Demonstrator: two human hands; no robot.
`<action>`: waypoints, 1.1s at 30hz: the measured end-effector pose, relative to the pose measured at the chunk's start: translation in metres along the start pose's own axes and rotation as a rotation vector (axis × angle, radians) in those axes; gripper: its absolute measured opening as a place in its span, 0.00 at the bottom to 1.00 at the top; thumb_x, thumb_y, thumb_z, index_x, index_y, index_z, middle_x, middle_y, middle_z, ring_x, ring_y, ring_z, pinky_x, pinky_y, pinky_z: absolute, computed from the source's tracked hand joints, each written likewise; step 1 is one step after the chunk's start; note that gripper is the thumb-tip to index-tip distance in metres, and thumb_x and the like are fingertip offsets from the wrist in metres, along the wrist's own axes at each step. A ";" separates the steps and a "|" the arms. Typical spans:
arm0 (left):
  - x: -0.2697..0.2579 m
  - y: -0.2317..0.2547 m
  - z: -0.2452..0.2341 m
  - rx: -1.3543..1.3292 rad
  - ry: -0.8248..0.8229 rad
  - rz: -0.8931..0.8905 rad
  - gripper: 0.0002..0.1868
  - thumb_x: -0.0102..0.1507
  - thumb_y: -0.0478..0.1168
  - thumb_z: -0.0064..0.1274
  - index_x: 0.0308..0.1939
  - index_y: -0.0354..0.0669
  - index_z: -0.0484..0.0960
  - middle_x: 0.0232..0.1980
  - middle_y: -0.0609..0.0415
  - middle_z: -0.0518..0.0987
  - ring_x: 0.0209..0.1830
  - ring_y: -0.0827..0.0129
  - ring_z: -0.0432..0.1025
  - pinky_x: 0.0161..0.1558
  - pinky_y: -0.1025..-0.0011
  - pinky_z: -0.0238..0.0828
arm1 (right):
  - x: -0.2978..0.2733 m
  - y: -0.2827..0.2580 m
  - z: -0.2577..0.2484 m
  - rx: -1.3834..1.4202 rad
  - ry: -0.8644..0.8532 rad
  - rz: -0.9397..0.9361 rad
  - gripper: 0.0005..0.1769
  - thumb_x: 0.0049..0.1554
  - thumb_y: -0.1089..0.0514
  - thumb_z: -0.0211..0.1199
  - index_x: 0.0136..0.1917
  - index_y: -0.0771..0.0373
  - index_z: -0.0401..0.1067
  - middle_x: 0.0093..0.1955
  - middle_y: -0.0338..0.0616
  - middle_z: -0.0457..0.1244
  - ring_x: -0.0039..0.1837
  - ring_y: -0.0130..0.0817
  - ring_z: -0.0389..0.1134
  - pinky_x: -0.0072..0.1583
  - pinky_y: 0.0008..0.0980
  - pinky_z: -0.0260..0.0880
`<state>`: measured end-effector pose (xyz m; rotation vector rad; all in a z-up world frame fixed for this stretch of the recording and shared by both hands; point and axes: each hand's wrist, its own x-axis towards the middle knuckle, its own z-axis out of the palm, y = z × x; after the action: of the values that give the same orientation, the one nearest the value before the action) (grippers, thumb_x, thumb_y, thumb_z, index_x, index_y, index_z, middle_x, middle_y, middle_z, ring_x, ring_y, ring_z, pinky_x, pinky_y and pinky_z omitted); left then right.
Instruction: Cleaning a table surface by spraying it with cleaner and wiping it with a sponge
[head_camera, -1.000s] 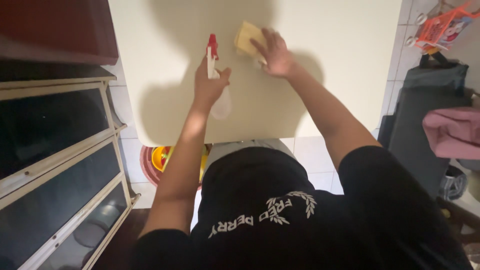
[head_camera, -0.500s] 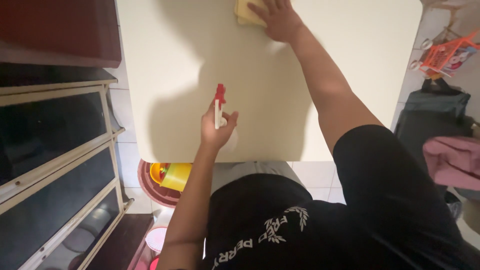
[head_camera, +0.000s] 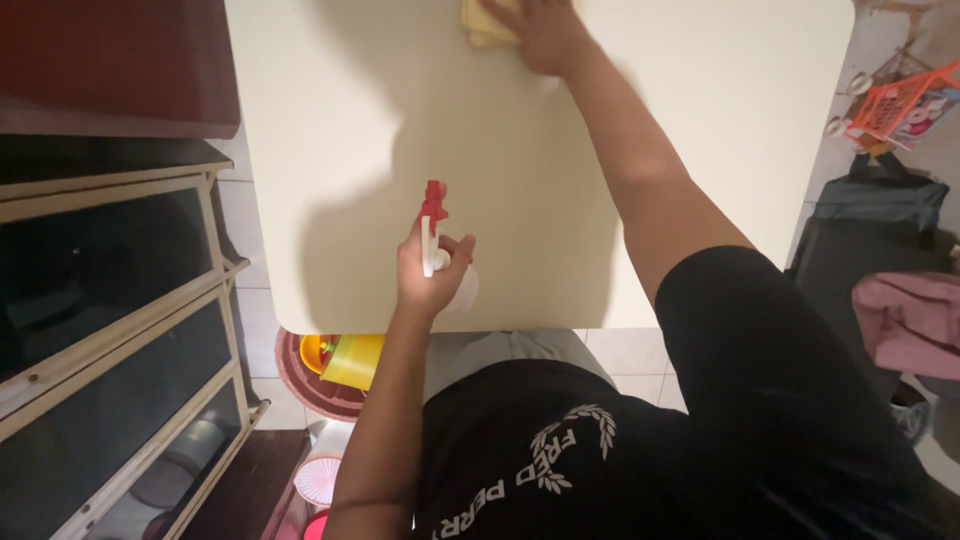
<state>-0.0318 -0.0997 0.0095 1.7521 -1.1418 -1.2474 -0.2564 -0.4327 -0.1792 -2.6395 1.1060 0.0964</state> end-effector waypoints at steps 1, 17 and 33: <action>0.002 0.001 0.001 -0.001 -0.004 0.001 0.36 0.62 0.41 0.59 0.74 0.55 0.67 0.28 0.64 0.81 0.52 0.74 0.78 0.62 0.71 0.67 | -0.008 -0.010 -0.004 -0.001 0.000 0.004 0.47 0.56 0.64 0.47 0.86 0.39 0.47 0.76 0.69 0.51 0.74 0.70 0.48 0.68 0.59 0.48; 0.000 0.037 -0.015 -0.054 -0.025 -0.065 0.22 0.60 0.41 0.63 0.57 0.45 0.76 0.23 0.59 0.82 0.25 0.73 0.78 0.40 0.76 0.74 | -0.147 -0.106 0.086 -0.182 0.168 -0.311 0.47 0.51 0.50 0.63 0.83 0.37 0.56 0.86 0.42 0.45 0.75 0.67 0.54 0.70 0.65 0.53; -0.002 0.008 -0.002 -0.087 -0.014 -0.128 0.28 0.61 0.39 0.60 0.65 0.52 0.72 0.23 0.61 0.81 0.31 0.79 0.75 0.50 0.76 0.71 | -0.040 0.006 0.036 -0.336 0.211 -0.243 0.43 0.60 0.57 0.58 0.87 0.43 0.53 0.86 0.47 0.44 0.71 0.65 0.59 0.66 0.60 0.61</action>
<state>-0.0326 -0.1005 0.0177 1.7768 -0.9812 -1.3661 -0.2872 -0.3993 -0.2080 -3.1256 0.8823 -0.0517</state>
